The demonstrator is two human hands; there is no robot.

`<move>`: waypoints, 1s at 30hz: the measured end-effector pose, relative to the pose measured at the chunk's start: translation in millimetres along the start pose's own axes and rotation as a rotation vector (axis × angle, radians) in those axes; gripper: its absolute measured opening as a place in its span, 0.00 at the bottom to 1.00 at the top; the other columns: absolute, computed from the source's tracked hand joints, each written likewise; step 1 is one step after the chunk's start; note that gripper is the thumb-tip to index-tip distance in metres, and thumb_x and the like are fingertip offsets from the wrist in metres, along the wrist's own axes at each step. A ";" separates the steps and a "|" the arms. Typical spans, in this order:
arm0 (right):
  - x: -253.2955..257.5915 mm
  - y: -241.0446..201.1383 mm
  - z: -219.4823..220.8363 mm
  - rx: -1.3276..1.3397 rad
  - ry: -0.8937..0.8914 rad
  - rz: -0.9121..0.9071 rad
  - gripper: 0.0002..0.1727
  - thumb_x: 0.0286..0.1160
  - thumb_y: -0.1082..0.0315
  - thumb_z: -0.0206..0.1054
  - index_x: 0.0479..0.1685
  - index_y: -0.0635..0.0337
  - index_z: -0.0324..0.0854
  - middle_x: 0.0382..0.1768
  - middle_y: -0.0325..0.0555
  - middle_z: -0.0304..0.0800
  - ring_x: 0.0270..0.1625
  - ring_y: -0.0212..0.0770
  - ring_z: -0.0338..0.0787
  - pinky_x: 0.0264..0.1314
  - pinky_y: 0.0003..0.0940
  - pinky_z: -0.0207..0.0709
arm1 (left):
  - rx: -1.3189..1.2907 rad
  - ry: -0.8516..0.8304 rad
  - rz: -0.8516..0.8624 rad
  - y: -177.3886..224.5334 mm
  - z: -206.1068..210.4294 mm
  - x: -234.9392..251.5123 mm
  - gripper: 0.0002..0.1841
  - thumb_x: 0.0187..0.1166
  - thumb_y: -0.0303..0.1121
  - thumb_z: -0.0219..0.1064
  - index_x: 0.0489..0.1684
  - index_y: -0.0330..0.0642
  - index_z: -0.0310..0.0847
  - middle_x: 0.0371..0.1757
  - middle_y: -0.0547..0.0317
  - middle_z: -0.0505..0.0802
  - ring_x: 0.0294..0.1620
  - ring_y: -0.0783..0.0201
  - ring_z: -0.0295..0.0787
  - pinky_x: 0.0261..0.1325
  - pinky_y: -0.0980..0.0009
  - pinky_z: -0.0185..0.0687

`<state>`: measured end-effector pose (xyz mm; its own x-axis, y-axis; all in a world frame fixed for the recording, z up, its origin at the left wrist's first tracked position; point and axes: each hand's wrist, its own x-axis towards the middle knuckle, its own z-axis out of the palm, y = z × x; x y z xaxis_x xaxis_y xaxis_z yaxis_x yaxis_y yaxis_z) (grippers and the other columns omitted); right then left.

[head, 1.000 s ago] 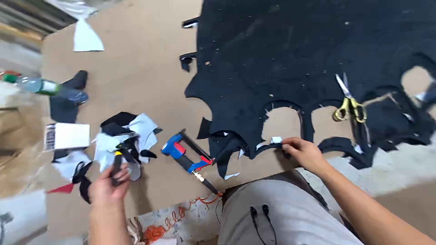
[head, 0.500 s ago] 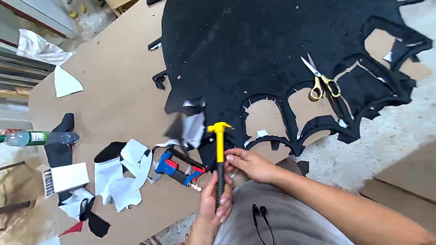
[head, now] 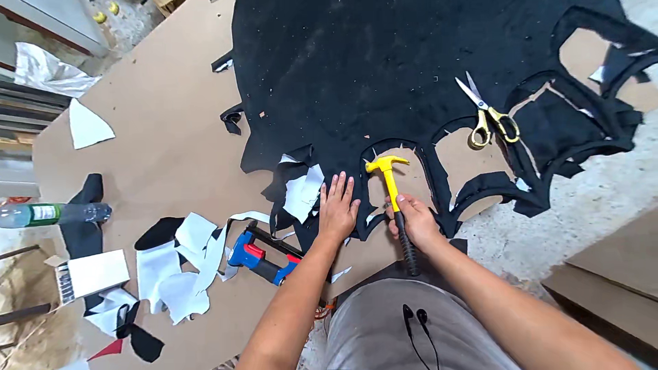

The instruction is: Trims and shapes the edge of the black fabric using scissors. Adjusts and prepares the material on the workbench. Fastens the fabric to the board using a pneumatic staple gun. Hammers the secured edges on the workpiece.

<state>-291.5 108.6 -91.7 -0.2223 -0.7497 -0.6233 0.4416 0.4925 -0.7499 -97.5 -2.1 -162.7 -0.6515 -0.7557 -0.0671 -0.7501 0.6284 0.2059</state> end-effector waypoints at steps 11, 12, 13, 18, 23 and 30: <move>6.8 15.8 31.7 -0.256 0.200 0.126 0.23 0.97 0.51 0.41 0.66 0.57 0.75 0.24 0.44 0.82 0.14 0.40 0.79 0.17 0.37 0.80 | 0.061 0.046 0.018 -0.9 11.6 -1.0 0.33 0.92 0.51 0.35 0.97 0.53 0.52 0.98 0.62 0.53 0.99 0.56 0.38 0.96 0.40 0.28; 8.2 15.1 32.4 -0.260 0.219 0.120 0.23 0.98 0.51 0.41 0.66 0.56 0.74 0.23 0.43 0.80 0.14 0.39 0.79 0.17 0.37 0.80 | 0.058 0.051 0.020 -0.6 12.2 -0.6 0.33 0.93 0.51 0.35 0.97 0.53 0.52 0.98 0.61 0.53 0.99 0.56 0.38 0.96 0.40 0.27; 9.1 15.3 32.3 -0.281 0.198 0.130 0.23 0.98 0.51 0.40 0.66 0.56 0.73 0.23 0.43 0.80 0.14 0.40 0.79 0.18 0.37 0.80 | 0.059 0.052 0.019 -0.5 12.3 -0.9 0.33 0.93 0.51 0.35 0.97 0.53 0.52 0.98 0.61 0.53 0.99 0.56 0.38 0.96 0.40 0.27; 10.5 6.5 20.9 -0.282 0.163 0.177 0.25 0.98 0.51 0.39 0.71 0.57 0.73 0.26 0.44 0.82 0.15 0.40 0.79 0.18 0.37 0.80 | 0.047 0.060 0.026 0.7 12.8 1.3 0.32 0.93 0.50 0.34 0.97 0.53 0.52 0.98 0.62 0.53 0.99 0.56 0.38 0.96 0.40 0.29; -10.8 4.1 3.2 -0.410 0.123 0.099 0.22 0.95 0.50 0.47 0.68 0.53 0.78 0.27 0.43 0.86 0.18 0.40 0.83 0.22 0.38 0.83 | -0.054 0.002 -0.031 4.4 1.1 0.4 0.32 0.93 0.51 0.37 0.97 0.56 0.52 0.99 0.65 0.50 0.99 0.58 0.32 0.96 0.38 0.26; -28.1 5.8 -10.1 -0.816 0.166 -0.311 0.19 0.83 0.57 0.63 0.69 0.50 0.84 0.57 0.43 0.88 0.57 0.39 0.89 0.59 0.45 0.87 | -1.112 -0.225 -0.507 119.7 -53.5 18.8 0.33 0.88 0.50 0.63 0.90 0.51 0.62 0.61 0.54 0.93 0.55 0.61 0.93 0.61 0.55 0.90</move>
<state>-291.5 137.0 -80.8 -0.3799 -0.8597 -0.3414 -0.4028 0.4860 -0.7756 -193.5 49.0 -87.1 -0.4035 -0.7500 -0.5240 -0.4915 -0.3054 0.8156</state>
